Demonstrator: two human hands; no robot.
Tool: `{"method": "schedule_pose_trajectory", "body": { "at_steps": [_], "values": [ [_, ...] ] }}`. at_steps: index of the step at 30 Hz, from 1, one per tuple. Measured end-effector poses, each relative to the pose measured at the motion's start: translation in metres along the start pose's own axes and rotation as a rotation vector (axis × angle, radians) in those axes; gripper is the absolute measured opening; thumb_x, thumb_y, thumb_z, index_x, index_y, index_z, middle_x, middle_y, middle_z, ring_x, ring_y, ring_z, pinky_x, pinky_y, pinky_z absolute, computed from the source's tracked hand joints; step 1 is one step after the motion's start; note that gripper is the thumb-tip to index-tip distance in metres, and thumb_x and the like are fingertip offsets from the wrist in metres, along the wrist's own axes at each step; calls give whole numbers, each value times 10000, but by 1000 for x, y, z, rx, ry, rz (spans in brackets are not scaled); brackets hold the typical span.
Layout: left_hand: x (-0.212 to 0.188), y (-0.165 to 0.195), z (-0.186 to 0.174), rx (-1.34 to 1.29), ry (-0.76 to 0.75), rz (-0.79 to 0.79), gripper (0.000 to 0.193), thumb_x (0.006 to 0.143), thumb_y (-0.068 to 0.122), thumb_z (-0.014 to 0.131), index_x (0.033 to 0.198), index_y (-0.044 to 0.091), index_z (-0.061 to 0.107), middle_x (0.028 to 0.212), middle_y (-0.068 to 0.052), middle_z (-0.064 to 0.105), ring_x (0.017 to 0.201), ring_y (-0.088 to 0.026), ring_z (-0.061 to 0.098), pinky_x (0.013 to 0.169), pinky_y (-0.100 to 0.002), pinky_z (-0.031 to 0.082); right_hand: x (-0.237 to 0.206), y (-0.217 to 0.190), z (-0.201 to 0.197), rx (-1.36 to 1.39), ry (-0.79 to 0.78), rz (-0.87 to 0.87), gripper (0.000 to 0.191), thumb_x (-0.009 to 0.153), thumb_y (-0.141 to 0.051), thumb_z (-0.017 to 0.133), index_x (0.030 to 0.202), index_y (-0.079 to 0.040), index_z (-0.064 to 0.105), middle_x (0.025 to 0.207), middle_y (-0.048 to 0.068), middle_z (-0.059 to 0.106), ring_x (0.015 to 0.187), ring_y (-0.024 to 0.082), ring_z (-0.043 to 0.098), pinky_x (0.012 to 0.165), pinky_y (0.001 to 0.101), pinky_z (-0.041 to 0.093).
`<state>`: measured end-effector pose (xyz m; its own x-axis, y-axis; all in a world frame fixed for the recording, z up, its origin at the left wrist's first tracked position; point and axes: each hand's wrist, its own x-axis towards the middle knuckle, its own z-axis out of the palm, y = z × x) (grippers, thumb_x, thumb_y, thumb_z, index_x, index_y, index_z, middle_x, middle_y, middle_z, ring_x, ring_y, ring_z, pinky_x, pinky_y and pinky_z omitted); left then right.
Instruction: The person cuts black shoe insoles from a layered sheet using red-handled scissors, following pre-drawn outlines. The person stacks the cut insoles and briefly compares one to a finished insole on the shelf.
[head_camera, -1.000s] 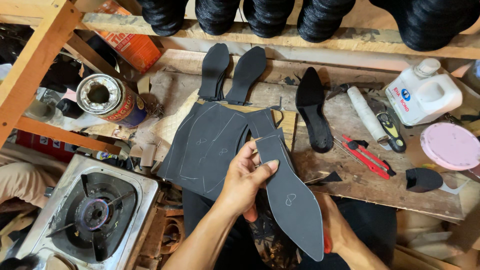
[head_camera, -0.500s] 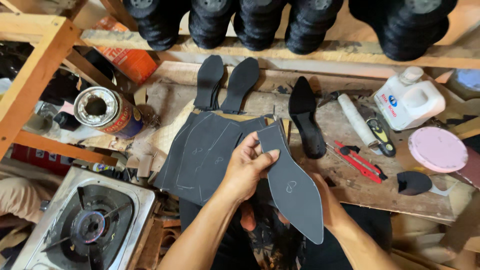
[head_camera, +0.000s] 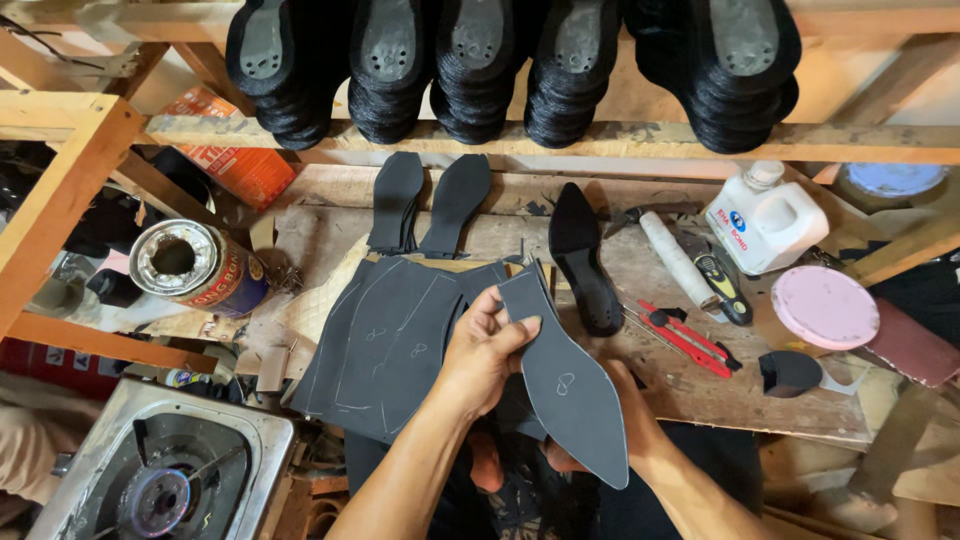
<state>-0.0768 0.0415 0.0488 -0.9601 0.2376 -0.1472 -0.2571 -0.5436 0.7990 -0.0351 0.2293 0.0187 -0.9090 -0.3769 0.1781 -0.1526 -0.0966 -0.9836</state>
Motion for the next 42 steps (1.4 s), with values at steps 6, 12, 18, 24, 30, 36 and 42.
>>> {"method": "schedule_pose_trajectory", "body": {
  "at_steps": [6,12,18,24,30,36,42],
  "values": [
    [-7,-1,-12,52,14,-13,247,962,70,644,1206,70,602,964,-18,700,794,-89,673,668,-256,559,-7,3,-3,196,112,549,354,893,-339,616,818,0,679,581,100,637,445,223,612,413,380,489],
    [-14,27,-25,422,-43,38,226,969,114,645,1174,32,690,1053,-10,741,913,-46,673,839,-223,547,-16,-21,-30,-469,-153,433,286,856,-355,647,850,-71,678,590,31,621,516,146,618,506,327,491],
    [-24,50,-14,690,-126,-157,222,951,132,651,1133,21,712,916,-1,731,784,-66,645,718,-243,537,-17,-47,-34,-756,-231,368,298,822,-393,708,975,-137,707,762,46,735,750,223,721,690,370,531],
    [-30,56,-7,681,-208,-143,223,942,127,649,1129,24,711,936,20,735,811,-42,654,749,-219,543,-18,-50,-34,-721,-260,331,306,816,-375,712,978,-115,707,796,66,753,771,232,746,702,364,556],
    [-32,52,-10,650,-219,-166,202,951,121,653,1110,19,722,923,16,729,799,-44,644,742,-221,537,-21,-52,-34,-700,-263,410,309,802,-375,711,970,-116,707,762,59,750,735,215,740,696,361,557],
    [-32,50,-10,636,-244,-156,187,959,122,653,1101,19,718,927,22,723,812,-41,638,750,-220,535,-24,-50,-34,-717,-248,415,285,809,-378,706,890,-104,698,704,54,713,684,213,710,676,366,542],
    [-33,51,-9,628,-258,-157,194,955,124,657,1102,14,720,937,19,724,826,-44,638,765,-224,531,-30,-38,-39,-699,-216,346,304,808,-370,723,817,-70,669,595,88,617,569,235,622,591,396,494]
  ]
}}
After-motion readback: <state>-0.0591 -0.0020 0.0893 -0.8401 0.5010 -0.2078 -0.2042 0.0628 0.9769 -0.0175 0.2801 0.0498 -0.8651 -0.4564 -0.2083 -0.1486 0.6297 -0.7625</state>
